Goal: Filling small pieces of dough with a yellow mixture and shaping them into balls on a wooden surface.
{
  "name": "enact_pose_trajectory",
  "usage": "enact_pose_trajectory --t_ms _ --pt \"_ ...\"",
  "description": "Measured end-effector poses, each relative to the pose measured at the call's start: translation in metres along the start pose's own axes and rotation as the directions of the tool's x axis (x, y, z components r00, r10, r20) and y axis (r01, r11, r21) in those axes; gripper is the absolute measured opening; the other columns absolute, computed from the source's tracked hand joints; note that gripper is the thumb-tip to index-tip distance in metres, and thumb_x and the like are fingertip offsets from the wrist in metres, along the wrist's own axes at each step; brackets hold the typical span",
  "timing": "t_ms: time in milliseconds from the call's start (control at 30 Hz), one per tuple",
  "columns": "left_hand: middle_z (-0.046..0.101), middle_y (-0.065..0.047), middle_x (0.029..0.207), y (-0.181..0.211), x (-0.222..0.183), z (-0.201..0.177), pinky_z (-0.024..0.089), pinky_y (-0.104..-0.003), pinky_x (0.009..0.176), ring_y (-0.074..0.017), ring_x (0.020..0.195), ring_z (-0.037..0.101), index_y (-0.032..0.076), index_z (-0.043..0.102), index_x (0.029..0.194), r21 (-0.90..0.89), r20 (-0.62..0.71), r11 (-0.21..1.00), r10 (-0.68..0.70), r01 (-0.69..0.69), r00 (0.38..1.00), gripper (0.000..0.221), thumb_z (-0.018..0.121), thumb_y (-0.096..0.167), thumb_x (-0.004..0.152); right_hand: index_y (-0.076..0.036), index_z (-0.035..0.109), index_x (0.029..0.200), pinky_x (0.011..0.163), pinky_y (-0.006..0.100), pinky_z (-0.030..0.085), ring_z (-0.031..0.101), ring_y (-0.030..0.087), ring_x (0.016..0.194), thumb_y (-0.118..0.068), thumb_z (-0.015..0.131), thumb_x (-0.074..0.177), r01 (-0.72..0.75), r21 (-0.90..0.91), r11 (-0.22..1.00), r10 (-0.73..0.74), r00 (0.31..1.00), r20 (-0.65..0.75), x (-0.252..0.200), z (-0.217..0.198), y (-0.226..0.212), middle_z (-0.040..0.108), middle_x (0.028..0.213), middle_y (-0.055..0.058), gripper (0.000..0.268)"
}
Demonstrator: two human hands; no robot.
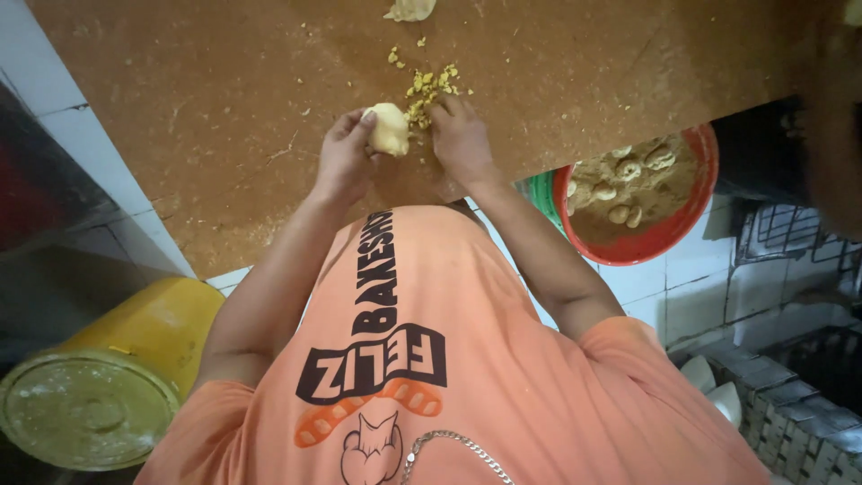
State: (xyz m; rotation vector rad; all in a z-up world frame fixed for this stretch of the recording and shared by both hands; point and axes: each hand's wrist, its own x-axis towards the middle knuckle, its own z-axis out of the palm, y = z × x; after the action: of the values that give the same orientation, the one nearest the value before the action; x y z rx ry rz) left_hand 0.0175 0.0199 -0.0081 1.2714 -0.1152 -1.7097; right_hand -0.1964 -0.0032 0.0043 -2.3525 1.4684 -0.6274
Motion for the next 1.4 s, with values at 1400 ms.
enact_pose_trajectory --t_ms 1400 --pt "0.078 -0.011 0.118 0.021 0.006 0.054 0.073 -0.032 0.080 -0.0165 0.097 0.077 0.004 0.068 0.136 0.153 0.268 0.980 0.083 -0.128 0.960 0.044 0.080 0.006 0.094 -0.006 0.074 0.127 0.088 0.039 0.059 0.079 0.031 0.104 -0.012 0.059 0.104 -0.360 0.261 0.896 0.313 0.927 0.206 0.049 -0.078 -0.053 0.081 0.117 0.013 0.028"
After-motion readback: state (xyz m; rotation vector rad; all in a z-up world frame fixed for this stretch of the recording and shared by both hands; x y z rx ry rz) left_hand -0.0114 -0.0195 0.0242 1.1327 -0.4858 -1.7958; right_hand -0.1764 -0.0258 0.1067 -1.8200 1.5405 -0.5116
